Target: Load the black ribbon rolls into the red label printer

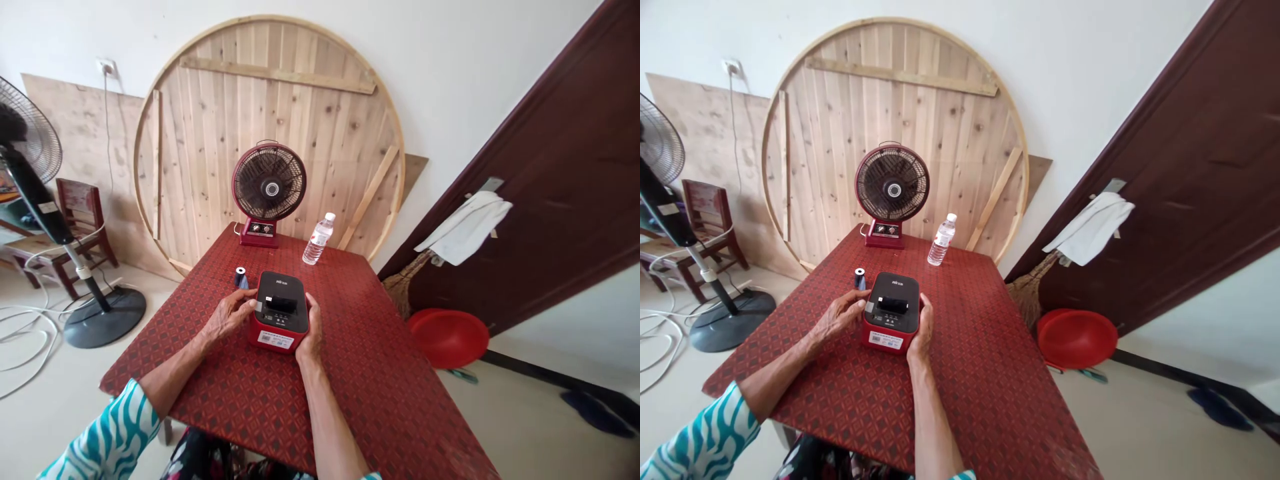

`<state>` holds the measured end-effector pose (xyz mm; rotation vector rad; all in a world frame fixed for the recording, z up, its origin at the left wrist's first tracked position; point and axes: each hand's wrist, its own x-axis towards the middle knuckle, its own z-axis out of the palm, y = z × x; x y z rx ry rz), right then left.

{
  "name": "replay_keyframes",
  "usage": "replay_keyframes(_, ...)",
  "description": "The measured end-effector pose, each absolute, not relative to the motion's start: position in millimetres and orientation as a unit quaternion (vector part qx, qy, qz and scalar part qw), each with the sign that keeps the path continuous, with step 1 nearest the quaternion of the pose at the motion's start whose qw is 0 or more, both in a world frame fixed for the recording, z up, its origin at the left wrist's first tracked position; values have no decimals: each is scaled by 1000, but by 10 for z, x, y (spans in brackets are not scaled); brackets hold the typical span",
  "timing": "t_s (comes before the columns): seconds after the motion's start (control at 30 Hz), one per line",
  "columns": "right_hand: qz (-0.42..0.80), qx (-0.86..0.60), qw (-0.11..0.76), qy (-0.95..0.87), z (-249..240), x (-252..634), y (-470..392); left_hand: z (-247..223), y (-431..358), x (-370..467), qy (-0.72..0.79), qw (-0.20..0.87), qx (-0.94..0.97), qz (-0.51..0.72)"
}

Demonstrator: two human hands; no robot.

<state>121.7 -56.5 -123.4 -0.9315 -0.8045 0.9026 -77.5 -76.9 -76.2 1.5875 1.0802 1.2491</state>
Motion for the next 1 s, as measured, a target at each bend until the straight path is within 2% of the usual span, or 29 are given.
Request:
replay_keyframes(0.13, 401, -438, 727, -344, -1163, 1176, -612, -739, -766, -720, 423, 535, 551, 482)
replay_keyframes(0.53, 405, -437, 722, -353, -1203, 1196, -588, -711, -691, -686, 403, 661, 418, 475)
replay_keyframes(0.87, 429, -429, 754, -252, -1177, 1145, -574, -724, -660, -674, 398, 687, 383, 473)
replay_keyframes(1.0, 420, -434, 749, -272, -1266, 1180, -517, -706, -679, -663, 406, 676, 394, 471)
